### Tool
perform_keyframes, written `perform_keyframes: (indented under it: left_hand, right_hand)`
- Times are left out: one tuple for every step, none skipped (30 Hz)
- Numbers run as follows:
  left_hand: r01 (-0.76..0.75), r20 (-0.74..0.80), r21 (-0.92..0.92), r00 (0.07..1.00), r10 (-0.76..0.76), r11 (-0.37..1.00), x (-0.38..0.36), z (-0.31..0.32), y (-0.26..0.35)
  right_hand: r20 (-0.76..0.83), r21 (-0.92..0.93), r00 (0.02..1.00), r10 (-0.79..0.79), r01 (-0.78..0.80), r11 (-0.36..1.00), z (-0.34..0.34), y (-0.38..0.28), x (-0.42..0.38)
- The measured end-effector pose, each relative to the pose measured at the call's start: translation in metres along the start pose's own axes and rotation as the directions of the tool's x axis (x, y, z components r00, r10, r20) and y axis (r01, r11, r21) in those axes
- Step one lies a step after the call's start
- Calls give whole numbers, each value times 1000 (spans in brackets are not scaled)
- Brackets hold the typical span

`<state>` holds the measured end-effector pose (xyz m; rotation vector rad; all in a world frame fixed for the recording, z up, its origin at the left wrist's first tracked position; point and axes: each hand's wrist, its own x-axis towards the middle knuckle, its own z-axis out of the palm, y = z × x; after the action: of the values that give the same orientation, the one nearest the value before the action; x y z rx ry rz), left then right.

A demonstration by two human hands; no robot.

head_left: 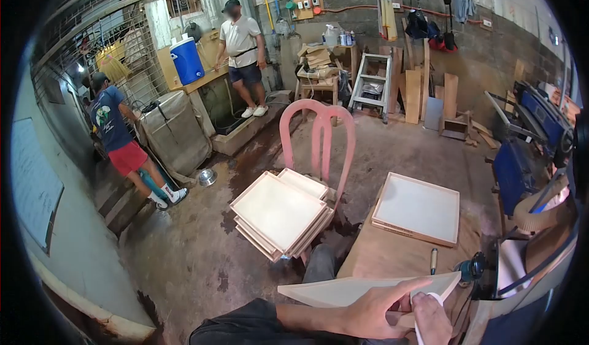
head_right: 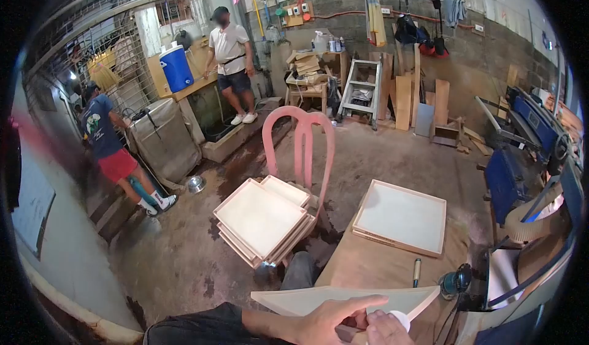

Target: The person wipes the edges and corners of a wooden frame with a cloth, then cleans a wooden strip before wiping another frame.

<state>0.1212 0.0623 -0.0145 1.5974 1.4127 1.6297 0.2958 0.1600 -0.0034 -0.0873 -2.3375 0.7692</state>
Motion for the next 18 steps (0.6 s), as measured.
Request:
perform_keyframes:
  left_hand:
    - [6,10,-10,1000,-6,1000,0,-3,-2]
    - [12,19,-22,1000,-12,1000,-1,-4,-3]
    - [50,40,-41,998,-49,998,-1,-7,1]
    - [86,62,-62,995,-83,994,1,-12,8]
    - [120,82,-83,990,-113,989,2,-13,12]
    - [95,71,-75,993,-89,993,4,-9,9]
    - [77,60,-67,996,-73,995,5,-3,4]
    - [61,48,-57,997,-58,997,5,1,1]
    - [73,71,-64,995,-69,995,5,-1,1]
    - [85,95,-70,992,-78,994,5,-4,2]
    - [93,119,-76,989,-84,993,6,-6,2]
    - [63,66,-15,996,-62,998,7,-6,4]
    - [36,11,47,999,-36,998,6,-4,9]
    - [15,-46,107,999,-10,994,5,-1,10]
    - [0,-59,106,998,7,994,4,0,7]
    - [-19,-70,107,997,26,994,4,2,1]
    - [-36,-78,109,996,45,993,4,2,-2]
    - [-74,-69,106,994,82,992,5,1,1]
  right_hand:
    - [1,16,1000,8,-8,1000,0,4,0]
    - [-30,-118,1000,-9,5,993,1,17,-3]
    - [-30,-118,999,31,-34,992,2,20,-3]
    - [-30,-120,997,71,-74,990,1,23,-3]
    - [-29,-124,994,108,-111,986,-1,24,-2]
    - [-15,-147,999,52,-53,988,2,18,-5]
    - [-12,-133,1000,0,-1,991,3,8,-1]
    - [-10,-115,999,-52,50,992,3,-3,5]
    - [-13,-97,994,-104,103,990,2,-9,9]
    - [-8,-101,995,-101,100,990,1,-8,9]
    - [-28,-107,997,-76,72,992,2,-3,5]
    - [-45,-113,998,-53,47,992,4,6,-4]
    - [-60,-120,998,-32,25,993,4,12,-7]
    - [-33,-135,999,11,-15,991,2,17,-9]
    - [-39,-131,999,21,-26,991,1,19,-9]
    - [-49,-127,998,29,-35,991,1,20,-8]
    - [-60,-122,997,38,-45,991,1,20,-6]
    - [-63,-113,998,-2,-5,994,2,15,-3]
